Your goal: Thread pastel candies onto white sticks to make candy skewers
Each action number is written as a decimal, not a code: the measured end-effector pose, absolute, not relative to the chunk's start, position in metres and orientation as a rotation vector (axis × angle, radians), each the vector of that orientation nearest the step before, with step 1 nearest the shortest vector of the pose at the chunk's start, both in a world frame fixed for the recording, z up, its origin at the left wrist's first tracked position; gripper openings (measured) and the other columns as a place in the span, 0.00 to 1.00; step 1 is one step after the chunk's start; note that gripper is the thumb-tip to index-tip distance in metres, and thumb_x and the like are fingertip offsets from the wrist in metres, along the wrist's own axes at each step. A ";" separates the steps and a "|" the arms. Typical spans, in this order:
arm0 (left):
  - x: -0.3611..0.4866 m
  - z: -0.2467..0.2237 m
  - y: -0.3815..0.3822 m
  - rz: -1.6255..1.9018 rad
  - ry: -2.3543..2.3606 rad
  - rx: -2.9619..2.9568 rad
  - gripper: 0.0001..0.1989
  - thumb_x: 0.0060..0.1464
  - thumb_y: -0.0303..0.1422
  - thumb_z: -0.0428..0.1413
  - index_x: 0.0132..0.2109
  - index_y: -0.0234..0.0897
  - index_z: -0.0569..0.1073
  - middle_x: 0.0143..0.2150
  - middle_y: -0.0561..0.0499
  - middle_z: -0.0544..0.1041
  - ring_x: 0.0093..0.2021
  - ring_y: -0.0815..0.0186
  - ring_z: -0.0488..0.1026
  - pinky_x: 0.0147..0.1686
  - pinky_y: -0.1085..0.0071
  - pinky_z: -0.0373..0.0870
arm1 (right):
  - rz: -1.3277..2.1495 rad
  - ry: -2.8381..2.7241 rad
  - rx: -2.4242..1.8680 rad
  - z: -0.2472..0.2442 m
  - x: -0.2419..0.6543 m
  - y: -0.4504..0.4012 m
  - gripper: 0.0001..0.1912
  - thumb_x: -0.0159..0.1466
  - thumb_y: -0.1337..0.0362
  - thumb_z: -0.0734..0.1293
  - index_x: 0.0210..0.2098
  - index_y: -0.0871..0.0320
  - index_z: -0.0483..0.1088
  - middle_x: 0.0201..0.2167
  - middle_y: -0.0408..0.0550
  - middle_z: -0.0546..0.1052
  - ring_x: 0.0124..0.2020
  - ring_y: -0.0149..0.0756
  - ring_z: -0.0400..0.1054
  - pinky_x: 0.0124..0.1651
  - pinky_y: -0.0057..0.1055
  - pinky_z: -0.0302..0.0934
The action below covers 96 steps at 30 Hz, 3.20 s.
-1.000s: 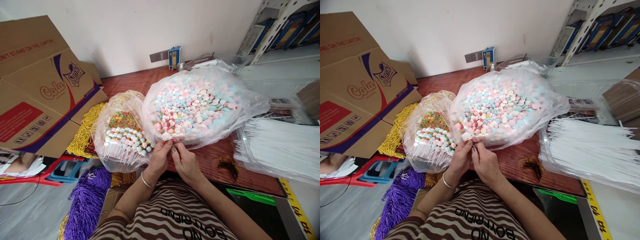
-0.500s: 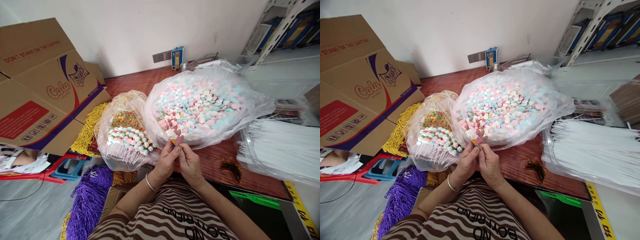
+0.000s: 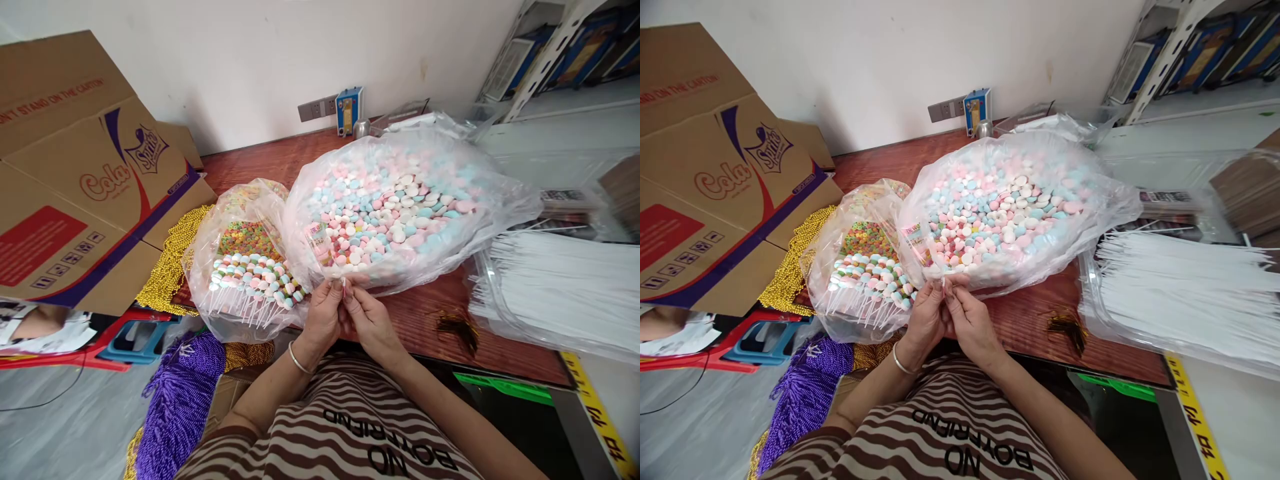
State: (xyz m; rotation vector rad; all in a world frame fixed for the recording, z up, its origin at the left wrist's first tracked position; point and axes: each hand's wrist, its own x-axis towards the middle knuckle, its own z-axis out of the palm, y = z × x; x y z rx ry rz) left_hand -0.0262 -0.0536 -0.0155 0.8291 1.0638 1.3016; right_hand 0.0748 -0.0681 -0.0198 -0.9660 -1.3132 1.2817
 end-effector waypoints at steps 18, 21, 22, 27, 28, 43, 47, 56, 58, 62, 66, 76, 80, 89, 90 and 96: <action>-0.037 -0.014 -0.051 1.122 0.940 0.742 0.28 0.45 0.50 0.70 0.48 0.35 0.81 0.20 0.57 0.71 0.16 0.77 0.63 0.15 0.80 0.61 | 1.723 -0.682 -0.644 -0.023 0.069 -0.054 0.20 0.58 0.46 0.74 0.38 0.53 0.70 0.19 0.33 0.62 0.18 0.27 0.56 0.23 0.26 0.59; -0.037 -0.012 -0.049 1.136 0.902 0.688 0.24 0.41 0.47 0.72 0.41 0.35 0.83 0.19 0.55 0.73 0.16 0.73 0.65 0.16 0.76 0.65 | 1.640 -0.858 -0.698 -0.025 0.077 -0.053 0.18 0.60 0.46 0.73 0.38 0.54 0.73 0.22 0.36 0.66 0.20 0.28 0.59 0.25 0.27 0.60; -0.037 -0.011 -0.048 1.139 0.889 0.682 0.23 0.40 0.46 0.73 0.39 0.36 0.83 0.21 0.54 0.74 0.16 0.73 0.65 0.16 0.75 0.66 | 1.578 -0.955 -0.734 -0.025 0.080 -0.052 0.17 0.62 0.46 0.72 0.37 0.54 0.74 0.23 0.38 0.68 0.22 0.29 0.60 0.26 0.28 0.61; -0.031 -0.010 -0.044 1.214 0.959 0.727 0.17 0.41 0.44 0.73 0.35 0.36 0.84 0.32 0.48 0.83 0.20 0.75 0.66 0.18 0.76 0.65 | 1.307 -1.335 -0.901 -0.020 0.093 -0.059 0.16 0.71 0.51 0.62 0.38 0.56 0.73 0.29 0.42 0.72 0.30 0.33 0.65 0.36 0.30 0.64; -0.029 -0.011 -0.044 1.258 0.984 0.745 0.16 0.42 0.43 0.73 0.35 0.36 0.84 0.32 0.48 0.83 0.21 0.74 0.68 0.19 0.77 0.66 | 1.272 -1.351 -0.932 -0.021 0.093 -0.061 0.16 0.71 0.52 0.62 0.38 0.56 0.73 0.30 0.43 0.72 0.31 0.33 0.65 0.36 0.30 0.64; -0.034 -0.014 -0.046 1.054 0.899 0.788 0.17 0.44 0.40 0.73 0.37 0.33 0.82 0.24 0.53 0.78 0.21 0.70 0.74 0.27 0.71 0.78 | 1.631 -1.135 -0.753 -0.049 0.105 -0.068 0.19 0.67 0.46 0.67 0.31 0.56 0.68 0.22 0.39 0.68 0.23 0.32 0.65 0.31 0.31 0.64; -0.040 -0.015 -0.040 1.299 0.962 0.851 0.15 0.40 0.40 0.75 0.28 0.37 0.80 0.36 0.49 0.85 0.42 0.61 0.82 0.47 0.65 0.79 | 0.845 -1.546 -1.503 -0.069 0.165 -0.108 0.10 0.71 0.59 0.64 0.37 0.55 0.75 0.35 0.46 0.80 0.37 0.36 0.72 0.43 0.31 0.62; -0.023 -0.032 -0.055 1.174 0.949 0.952 0.15 0.43 0.44 0.73 0.31 0.37 0.82 0.31 0.49 0.83 0.36 0.63 0.80 0.45 0.65 0.78 | 0.264 -1.609 -2.305 -0.094 0.223 -0.140 0.12 0.73 0.61 0.61 0.46 0.54 0.76 0.44 0.48 0.80 0.38 0.37 0.74 0.34 0.30 0.56; -0.020 -0.034 -0.059 1.155 0.966 0.971 0.15 0.45 0.44 0.72 0.31 0.37 0.82 0.32 0.49 0.83 0.36 0.63 0.80 0.46 0.64 0.77 | 0.310 -1.693 -2.356 -0.091 0.212 -0.132 0.12 0.73 0.59 0.62 0.44 0.54 0.76 0.44 0.48 0.79 0.36 0.36 0.74 0.31 0.30 0.54; -0.023 -0.039 -0.063 1.124 1.024 0.976 0.15 0.45 0.44 0.71 0.33 0.37 0.82 0.33 0.49 0.82 0.36 0.65 0.78 0.44 0.67 0.75 | 0.309 -1.782 -2.420 -0.094 0.204 -0.124 0.13 0.74 0.60 0.60 0.42 0.56 0.75 0.42 0.50 0.77 0.33 0.36 0.72 0.28 0.31 0.50; -0.024 -0.045 -0.063 1.055 1.040 0.937 0.17 0.45 0.45 0.71 0.34 0.37 0.81 0.34 0.49 0.81 0.36 0.65 0.78 0.40 0.69 0.74 | 0.333 -1.718 -2.245 -0.094 0.210 -0.128 0.12 0.73 0.62 0.59 0.42 0.56 0.73 0.46 0.52 0.76 0.37 0.37 0.72 0.31 0.30 0.55; -0.017 -0.025 -0.054 1.015 1.306 1.827 0.12 0.66 0.35 0.55 0.33 0.37 0.74 0.30 0.54 0.71 0.33 0.68 0.67 0.37 0.71 0.63 | 0.872 -1.150 -1.295 -0.061 0.185 -0.119 0.10 0.72 0.55 0.63 0.38 0.54 0.67 0.28 0.40 0.73 0.23 0.30 0.64 0.28 0.28 0.60; -0.030 -0.022 -0.053 1.068 1.387 1.836 0.11 0.67 0.36 0.54 0.35 0.38 0.74 0.30 0.54 0.70 0.33 0.68 0.66 0.37 0.71 0.63 | 0.441 -1.296 -1.648 -0.068 0.210 -0.123 0.08 0.70 0.59 0.65 0.43 0.54 0.74 0.39 0.46 0.79 0.38 0.37 0.74 0.41 0.31 0.64; -0.028 -0.032 -0.055 1.051 1.308 1.750 0.11 0.65 0.39 0.56 0.37 0.39 0.78 0.33 0.51 0.75 0.34 0.64 0.69 0.38 0.69 0.66 | 0.217 -1.893 -2.467 -0.084 0.208 -0.136 0.13 0.73 0.62 0.59 0.44 0.56 0.76 0.42 0.53 0.76 0.34 0.38 0.72 0.28 0.31 0.50; -0.027 -0.032 -0.055 1.067 1.292 1.762 0.10 0.64 0.38 0.56 0.37 0.39 0.78 0.33 0.51 0.75 0.34 0.64 0.69 0.39 0.69 0.66 | 0.223 -1.911 -2.455 -0.086 0.207 -0.135 0.14 0.73 0.64 0.58 0.43 0.56 0.75 0.43 0.53 0.76 0.36 0.38 0.73 0.28 0.31 0.51; -0.029 -0.031 -0.052 1.065 1.305 2.007 0.09 0.64 0.29 0.55 0.39 0.39 0.80 0.34 0.50 0.74 0.36 0.63 0.70 0.40 0.69 0.66 | 0.362 -1.675 -2.017 -0.070 0.199 -0.144 0.10 0.73 0.64 0.57 0.42 0.56 0.70 0.40 0.51 0.78 0.34 0.37 0.72 0.34 0.31 0.60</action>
